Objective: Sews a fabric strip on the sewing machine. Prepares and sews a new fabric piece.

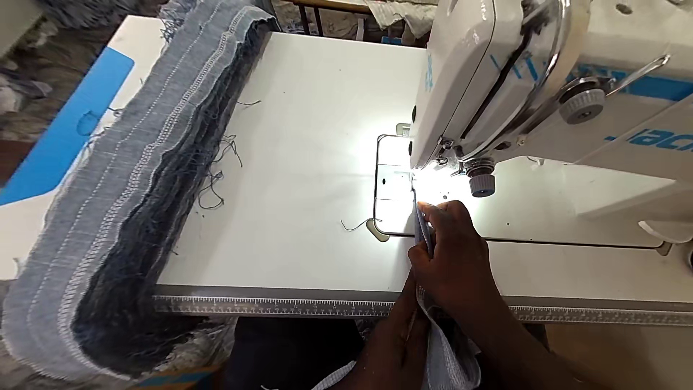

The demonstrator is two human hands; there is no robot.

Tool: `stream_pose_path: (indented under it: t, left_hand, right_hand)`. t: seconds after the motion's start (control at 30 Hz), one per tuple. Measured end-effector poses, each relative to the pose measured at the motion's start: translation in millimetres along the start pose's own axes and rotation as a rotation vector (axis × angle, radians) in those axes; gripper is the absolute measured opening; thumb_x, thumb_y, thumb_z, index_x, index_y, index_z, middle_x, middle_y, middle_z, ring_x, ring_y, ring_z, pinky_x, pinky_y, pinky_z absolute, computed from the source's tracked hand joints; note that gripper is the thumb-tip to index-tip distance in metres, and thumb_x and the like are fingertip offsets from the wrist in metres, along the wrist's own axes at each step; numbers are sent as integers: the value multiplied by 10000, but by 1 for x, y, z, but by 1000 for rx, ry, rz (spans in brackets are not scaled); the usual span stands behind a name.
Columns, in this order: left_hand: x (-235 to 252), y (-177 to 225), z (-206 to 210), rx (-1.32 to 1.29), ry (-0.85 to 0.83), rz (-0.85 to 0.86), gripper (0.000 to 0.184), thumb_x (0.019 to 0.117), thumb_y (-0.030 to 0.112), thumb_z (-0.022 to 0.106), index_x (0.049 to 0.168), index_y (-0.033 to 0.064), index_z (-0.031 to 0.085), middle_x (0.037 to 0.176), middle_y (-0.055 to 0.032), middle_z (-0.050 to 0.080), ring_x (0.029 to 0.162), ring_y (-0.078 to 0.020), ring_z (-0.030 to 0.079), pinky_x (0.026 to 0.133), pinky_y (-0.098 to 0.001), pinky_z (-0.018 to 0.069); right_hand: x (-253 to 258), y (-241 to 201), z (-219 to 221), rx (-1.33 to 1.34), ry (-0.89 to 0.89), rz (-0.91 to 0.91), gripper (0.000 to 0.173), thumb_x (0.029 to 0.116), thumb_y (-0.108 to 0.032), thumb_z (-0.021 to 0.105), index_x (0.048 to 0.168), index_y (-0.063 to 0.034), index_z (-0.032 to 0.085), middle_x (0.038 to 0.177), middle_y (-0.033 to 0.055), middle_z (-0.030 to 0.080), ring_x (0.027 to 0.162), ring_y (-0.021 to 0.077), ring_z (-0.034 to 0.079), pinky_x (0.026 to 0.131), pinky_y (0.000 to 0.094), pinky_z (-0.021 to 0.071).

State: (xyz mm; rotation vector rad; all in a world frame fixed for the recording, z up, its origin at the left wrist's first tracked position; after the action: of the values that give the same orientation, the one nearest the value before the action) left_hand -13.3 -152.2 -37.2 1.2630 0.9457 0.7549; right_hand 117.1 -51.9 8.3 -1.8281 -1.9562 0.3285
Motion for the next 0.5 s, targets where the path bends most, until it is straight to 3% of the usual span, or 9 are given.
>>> stream_pose_path:
  t: [0.07, 0.13, 0.17, 0.2, 0.23, 0.27, 0.3, 0.37, 0.5]
  left_hand:
    - [0, 0, 0, -14, -8, 0, 615, 1097, 119, 441, 1618, -26, 148, 1603, -133, 407, 1415, -109, 478, 1189, -287, 413]
    - [-1, 3, -1, -1, -21, -40, 617, 1102, 144, 440, 1625, -7, 148, 1582, -109, 441, 1349, -76, 536, 1139, -263, 460]
    - [-2, 4, -2, 1, -16, -62, 622, 1092, 137, 449, 1628, 12, 159, 1491, -87, 535, 1213, -50, 618, 1050, -251, 523]
    - [-2, 5, -1, -27, 6, -78, 626, 1068, 110, 460, 1624, 33, 183, 1264, -71, 643, 927, -58, 676, 843, -263, 594]
    - [-1, 4, 0, -51, 3, -81, 620, 1075, 108, 450, 1628, 46, 175, 1162, -67, 661, 791, -76, 662, 746, -276, 601]
    - [-1, 4, 0, -61, 4, -70, 612, 1084, 110, 444, 1629, 50, 174, 1176, -63, 664, 792, -74, 664, 750, -272, 604]
    - [-1, 3, 0, -58, 0, -53, 608, 1088, 110, 445, 1628, 39, 176, 1301, -64, 639, 936, -59, 676, 861, -259, 592]
    - [-1, 1, -1, -65, -22, 2, 603, 1090, 87, 436, 1612, -31, 159, 1553, -117, 476, 1343, -97, 548, 1148, -282, 461]
    - [0, 1, 1, -37, -2, -4, 619, 1088, 108, 453, 1613, -34, 156, 1541, -121, 489, 1333, -82, 552, 1132, -267, 464]
  right_hand:
    - [0, -1, -1, 0, -12, 10, 526, 827, -101, 708, 1349, -81, 653, 1129, 74, 580, 803, 154, 611, 616, 317, 537]
    - [0, -1, -1, 0, -26, 18, 527, 835, -106, 710, 1359, -86, 648, 1127, 68, 574, 797, 143, 606, 611, 310, 535]
    - [0, 0, -1, 0, -23, 18, 531, 830, -106, 711, 1357, -86, 650, 1122, 66, 573, 803, 145, 604, 616, 315, 534]
    - [0, 0, 0, 0, -13, 11, 532, 824, -105, 716, 1351, -85, 655, 1116, 65, 577, 805, 148, 605, 620, 317, 534]
    - [-1, 1, 0, -2, -4, 5, 526, 821, -107, 718, 1344, -85, 660, 1111, 64, 581, 806, 149, 608, 621, 315, 536]
    - [-1, 1, 0, -2, -3, 3, 521, 826, -106, 717, 1343, -86, 658, 1110, 64, 581, 809, 148, 608, 624, 313, 538]
    - [-1, 1, 0, -1, -6, 6, 524, 827, -103, 717, 1346, -85, 655, 1109, 64, 576, 802, 145, 604, 619, 309, 536]
    - [-1, 0, -1, -3, -14, 18, 533, 826, -103, 721, 1354, -84, 651, 1113, 65, 570, 801, 145, 599, 617, 309, 534]
    - [-1, 0, 0, -17, -3, 3, 521, 831, -116, 721, 1347, -80, 657, 1107, 65, 577, 821, 148, 604, 628, 306, 534]
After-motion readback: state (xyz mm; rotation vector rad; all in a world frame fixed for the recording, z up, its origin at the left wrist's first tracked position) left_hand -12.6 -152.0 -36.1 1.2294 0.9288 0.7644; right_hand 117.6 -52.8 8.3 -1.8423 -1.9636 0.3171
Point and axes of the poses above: each hand's wrist, its own x-axis towards the middle knuckle, its own z-axis out of the palm, y = z × x, the point moved 1 cm from there along x, towards the middle knuckle
